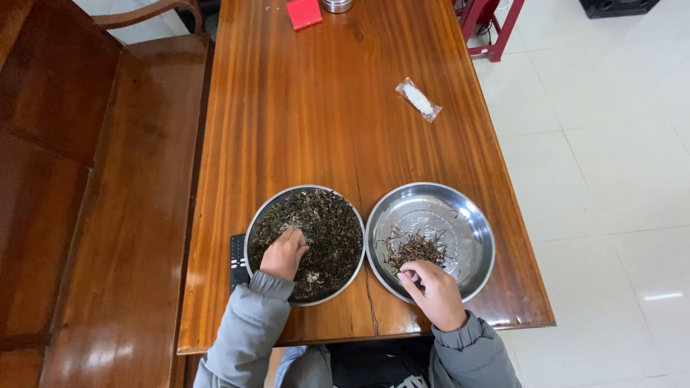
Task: Sorting through dried tea leaves to remove stems or debris by hand
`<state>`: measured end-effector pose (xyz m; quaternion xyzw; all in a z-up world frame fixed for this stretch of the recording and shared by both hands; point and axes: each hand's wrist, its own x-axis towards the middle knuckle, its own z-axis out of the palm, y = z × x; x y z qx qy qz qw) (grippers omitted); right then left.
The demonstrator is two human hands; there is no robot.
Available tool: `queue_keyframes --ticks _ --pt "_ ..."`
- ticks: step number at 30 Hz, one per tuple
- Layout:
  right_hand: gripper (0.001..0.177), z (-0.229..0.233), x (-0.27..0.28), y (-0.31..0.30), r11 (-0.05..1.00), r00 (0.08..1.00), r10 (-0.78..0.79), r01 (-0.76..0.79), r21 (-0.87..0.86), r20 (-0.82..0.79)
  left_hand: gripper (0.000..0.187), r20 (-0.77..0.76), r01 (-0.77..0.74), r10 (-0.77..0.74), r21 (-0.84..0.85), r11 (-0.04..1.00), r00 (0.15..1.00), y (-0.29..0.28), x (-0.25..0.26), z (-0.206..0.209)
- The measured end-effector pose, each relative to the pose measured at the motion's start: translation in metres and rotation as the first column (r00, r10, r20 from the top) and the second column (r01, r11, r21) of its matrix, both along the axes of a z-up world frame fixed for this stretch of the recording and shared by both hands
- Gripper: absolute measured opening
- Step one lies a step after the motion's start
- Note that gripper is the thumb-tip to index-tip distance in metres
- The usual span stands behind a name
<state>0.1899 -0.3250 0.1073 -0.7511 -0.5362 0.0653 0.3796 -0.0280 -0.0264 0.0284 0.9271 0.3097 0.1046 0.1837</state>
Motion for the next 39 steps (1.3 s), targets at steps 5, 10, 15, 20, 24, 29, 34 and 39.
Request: queue_keyframes --ticks 5,10,15,20,24,29,34,39 --pt "0.014 -0.003 -0.003 0.006 1.0 0.999 0.029 -0.029 0.006 0.015 0.017 0.199 -0.001 -0.015 0.079 0.997 0.98 -0.031 0.0 -0.012" --pt "0.011 0.001 -0.012 0.012 0.995 0.993 0.103 -0.104 0.006 0.056 0.017 0.263 -0.084 0.062 0.075 0.994 0.963 -0.06 0.006 -0.014" --pt "0.013 0.009 -0.019 0.019 0.992 0.992 0.123 -0.123 0.012 0.041 0.015 0.288 -0.124 0.122 -0.013 0.992 0.95 -0.081 0.003 -0.001" --pt "0.016 0.012 -0.035 0.034 0.988 0.984 0.157 -0.157 -0.002 0.082 0.013 0.405 0.044 -0.038 -0.004 0.999 0.913 -0.12 0.015 0.013" --pt "0.021 0.016 -0.051 0.046 0.982 0.972 0.184 -0.175 -0.069 0.145 0.01 0.468 0.133 -0.183 0.137 0.982 0.865 -0.139 0.023 0.05" --pt "0.006 -0.001 -0.055 0.047 0.987 0.984 0.154 -0.148 -0.069 0.086 0.014 0.534 0.132 -0.169 0.108 0.985 0.829 -0.139 0.026 0.017" --pt "0.001 -0.01 -0.06 0.045 0.984 0.986 0.164 -0.16 -0.079 0.042 0.013 0.496 0.197 -0.206 0.071 0.978 0.844 -0.14 0.02 -0.002" --pt "0.003 -0.042 -0.044 0.036 0.995 0.996 0.077 -0.073 -0.074 0.048 0.014 0.465 0.177 -0.148 -0.019 0.984 0.873 -0.129 0.015 -0.014"
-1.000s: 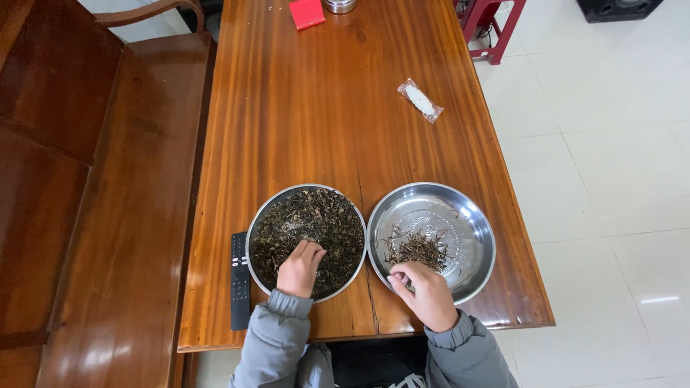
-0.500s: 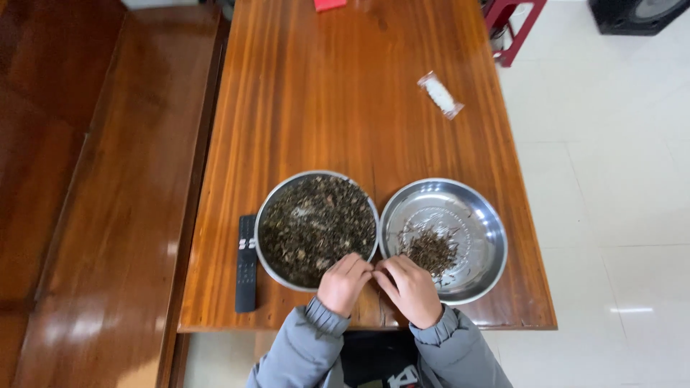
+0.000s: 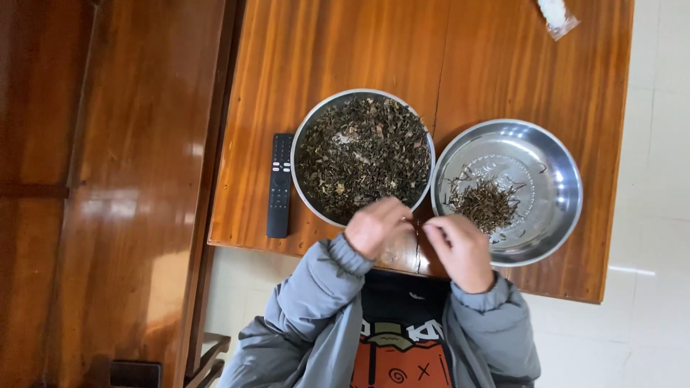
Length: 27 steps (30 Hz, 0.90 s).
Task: Sorting through dried tea leaves to remove stems or debris by hand
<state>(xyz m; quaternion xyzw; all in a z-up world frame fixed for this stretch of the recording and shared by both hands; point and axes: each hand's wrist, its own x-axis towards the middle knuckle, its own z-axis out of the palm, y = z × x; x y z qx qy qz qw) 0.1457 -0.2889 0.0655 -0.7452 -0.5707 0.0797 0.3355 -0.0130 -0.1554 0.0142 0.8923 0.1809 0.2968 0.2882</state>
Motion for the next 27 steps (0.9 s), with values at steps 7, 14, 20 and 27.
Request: queue_keyframes --ticks 7,14,20,27 --pt "0.001 0.02 0.042 -0.027 0.967 0.968 -0.25 0.248 0.048 0.022 0.018 -0.133 -0.357 0.406 0.286 0.889 0.904 0.048 -0.024 -0.01" --pt "0.005 0.031 0.043 -0.029 0.955 0.958 -0.286 0.283 0.084 0.021 0.018 -0.292 -0.409 0.537 0.4 0.82 0.792 0.052 -0.021 0.006" --pt "0.006 0.03 0.04 -0.031 0.95 0.951 -0.308 0.306 0.069 0.027 0.019 -0.348 -0.414 0.547 0.388 0.823 0.761 0.052 -0.021 -0.005" --pt "0.013 0.021 0.048 -0.037 0.923 0.92 -0.382 0.377 0.077 0.081 0.016 -0.339 -0.404 0.544 0.403 0.821 0.768 0.054 -0.024 -0.002"
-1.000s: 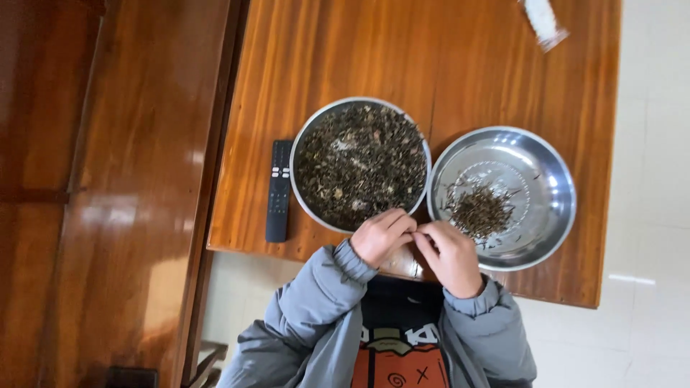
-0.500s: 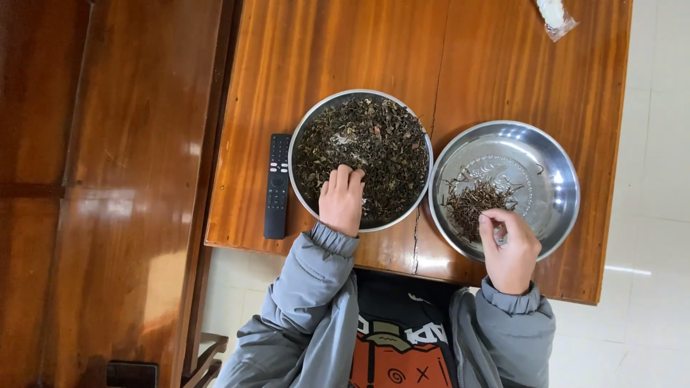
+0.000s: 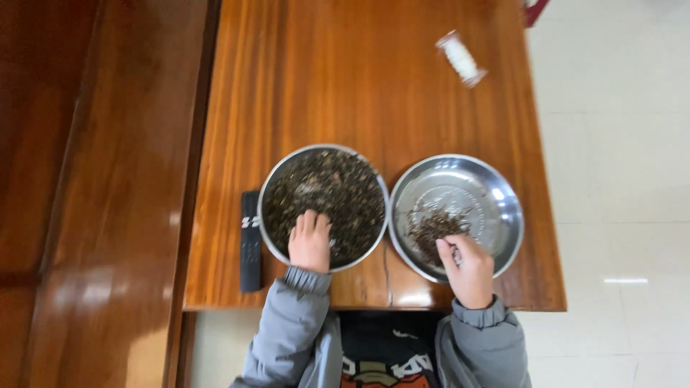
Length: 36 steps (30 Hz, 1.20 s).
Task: Sorting through dried tea leaves to remove stems or debris by hand
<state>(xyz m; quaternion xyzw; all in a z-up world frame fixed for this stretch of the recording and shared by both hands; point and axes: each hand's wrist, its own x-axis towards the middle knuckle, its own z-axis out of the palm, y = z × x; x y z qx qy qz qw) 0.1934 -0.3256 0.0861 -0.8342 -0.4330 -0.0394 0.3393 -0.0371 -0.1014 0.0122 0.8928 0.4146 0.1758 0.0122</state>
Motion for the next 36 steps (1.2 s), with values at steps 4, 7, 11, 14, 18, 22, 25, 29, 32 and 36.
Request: queue_keyframes --ticks 4,7,11,14,18,22,25,29,32,36 --pt "0.015 -0.002 0.007 -0.007 0.999 0.999 -0.039 0.039 0.017 0.014 0.018 0.013 0.009 -0.009 0.01 1.0 1.0 0.002 0.002 -0.011" --pt "0.014 0.008 0.007 -0.006 0.995 0.996 -0.07 0.073 0.063 -0.049 0.02 -0.002 -0.003 0.003 0.022 1.0 1.0 0.002 0.0 -0.014" --pt "0.012 0.016 0.004 0.001 0.995 0.995 -0.05 0.057 0.084 -0.087 0.021 -0.017 -0.015 0.016 0.019 1.0 1.0 0.004 0.0 -0.02" --pt "0.013 0.011 0.001 0.005 0.997 0.994 0.003 0.005 0.076 -0.109 0.021 -0.005 -0.027 0.027 0.046 0.999 1.0 0.004 0.002 -0.023" --pt "0.011 0.01 -0.006 0.006 0.998 0.995 0.03 -0.023 0.067 -0.098 0.021 0.019 -0.053 0.052 0.073 0.996 0.998 0.003 0.004 -0.026" --pt "0.009 0.006 -0.005 0.008 0.997 0.995 0.032 -0.026 0.066 -0.099 0.021 0.08 -0.02 0.017 0.036 0.999 0.997 0.007 0.002 -0.037" --pt "0.01 0.005 -0.009 0.012 0.996 0.994 0.042 -0.035 0.08 -0.099 0.015 0.145 0.033 -0.031 -0.012 0.999 0.989 0.007 -0.001 -0.027" --pt "0.007 0.012 -0.016 0.017 0.993 0.988 0.09 -0.079 0.091 -0.123 0.007 0.281 0.117 -0.08 -0.117 0.986 0.956 0.005 -0.002 -0.004" --pt "0.005 0.019 -0.019 0.017 0.992 0.986 0.104 -0.094 0.085 -0.127 0.008 0.341 0.146 -0.082 -0.166 0.975 0.936 0.001 -0.001 0.003" --pt "0.004 0.026 -0.023 0.024 0.985 0.979 0.143 -0.127 0.119 -0.142 0.021 0.378 0.201 -0.115 -0.196 0.96 0.919 0.003 -0.004 0.014"
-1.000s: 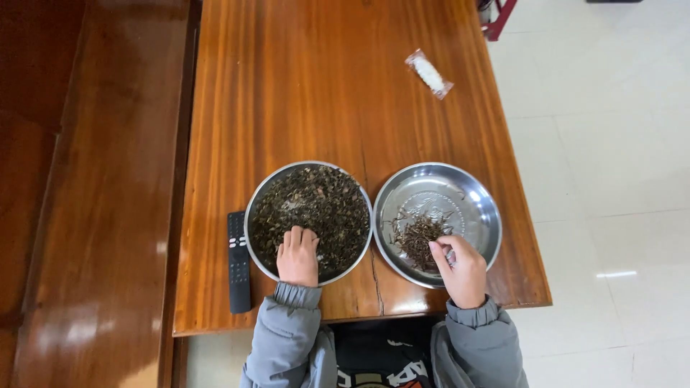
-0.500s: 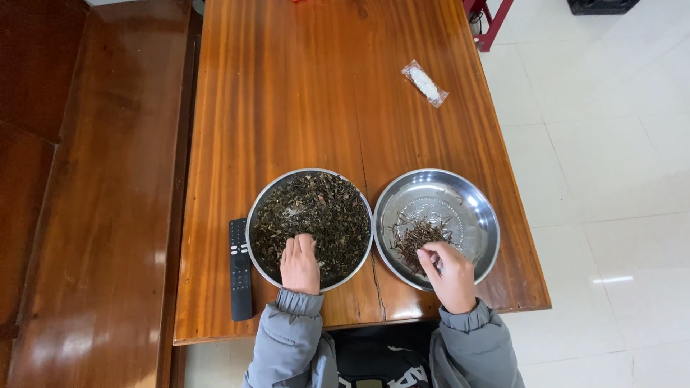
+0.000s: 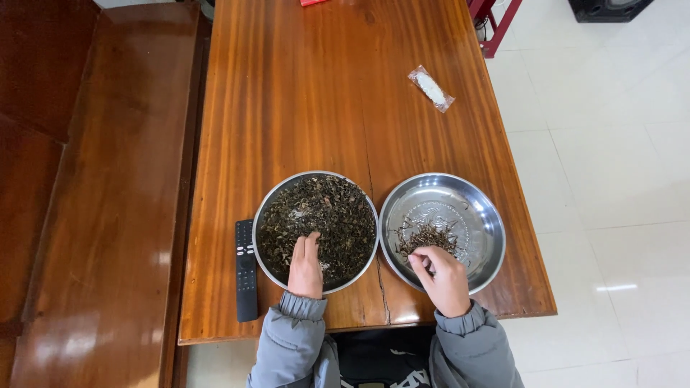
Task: Sorting through dried tea leaves to remove stems or debris by hand
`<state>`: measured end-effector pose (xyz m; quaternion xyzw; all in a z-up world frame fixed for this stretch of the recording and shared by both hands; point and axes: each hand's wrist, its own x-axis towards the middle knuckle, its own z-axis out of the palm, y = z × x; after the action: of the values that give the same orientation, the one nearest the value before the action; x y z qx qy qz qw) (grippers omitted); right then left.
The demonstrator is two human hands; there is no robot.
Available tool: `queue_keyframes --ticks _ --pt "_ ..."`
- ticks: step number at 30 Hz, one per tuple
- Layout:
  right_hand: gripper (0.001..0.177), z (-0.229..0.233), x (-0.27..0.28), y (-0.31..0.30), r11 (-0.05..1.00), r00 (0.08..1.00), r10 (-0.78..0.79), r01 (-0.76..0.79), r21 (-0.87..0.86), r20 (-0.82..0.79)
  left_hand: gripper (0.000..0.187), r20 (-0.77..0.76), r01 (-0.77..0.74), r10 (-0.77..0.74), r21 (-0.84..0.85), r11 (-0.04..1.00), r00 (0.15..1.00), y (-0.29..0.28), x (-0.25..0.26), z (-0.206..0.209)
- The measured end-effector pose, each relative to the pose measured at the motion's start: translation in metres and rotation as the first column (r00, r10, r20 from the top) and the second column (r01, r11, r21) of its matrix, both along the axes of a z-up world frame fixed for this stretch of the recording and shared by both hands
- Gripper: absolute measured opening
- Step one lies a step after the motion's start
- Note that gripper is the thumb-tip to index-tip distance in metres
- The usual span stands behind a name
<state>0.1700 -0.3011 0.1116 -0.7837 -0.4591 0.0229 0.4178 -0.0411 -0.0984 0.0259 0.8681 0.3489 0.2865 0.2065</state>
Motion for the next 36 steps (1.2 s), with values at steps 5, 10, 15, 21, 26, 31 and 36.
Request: queue_keyframes --ticks 5,10,15,21,26,31,36 --pt "0.005 0.001 -0.007 0.005 0.999 0.999 0.04 -0.04 -0.001 0.017 0.023 0.035 0.015 -0.013 -0.076 0.997 0.999 -0.003 0.0 0.007" --pt "0.006 0.002 -0.007 0.007 0.998 0.997 0.067 -0.068 0.009 0.037 0.019 0.058 0.016 -0.009 -0.116 0.993 0.998 -0.002 -0.001 0.004" --pt "0.005 0.007 -0.015 0.01 0.995 0.995 0.099 -0.099 -0.005 0.021 0.014 0.051 0.003 0.005 -0.151 0.989 0.999 -0.001 -0.003 0.006" --pt "0.004 0.007 -0.011 0.007 0.994 0.994 0.106 -0.105 -0.007 0.01 0.013 0.036 -0.033 0.04 -0.185 0.982 0.999 -0.003 0.0 -0.001" --pt "0.002 0.006 -0.013 0.009 0.994 0.993 0.114 -0.114 -0.001 0.013 0.013 0.058 -0.032 0.044 -0.188 0.982 0.997 0.0 -0.002 -0.009" --pt "0.003 0.006 -0.009 0.006 0.994 0.994 0.107 -0.107 -0.003 0.014 0.013 0.067 -0.014 0.027 -0.185 0.983 0.997 -0.002 -0.001 0.005" --pt "0.002 0.006 -0.013 0.01 0.992 0.992 0.13 -0.13 -0.001 0.006 0.012 0.085 0.025 -0.011 -0.171 0.985 0.996 -0.001 -0.004 0.015"
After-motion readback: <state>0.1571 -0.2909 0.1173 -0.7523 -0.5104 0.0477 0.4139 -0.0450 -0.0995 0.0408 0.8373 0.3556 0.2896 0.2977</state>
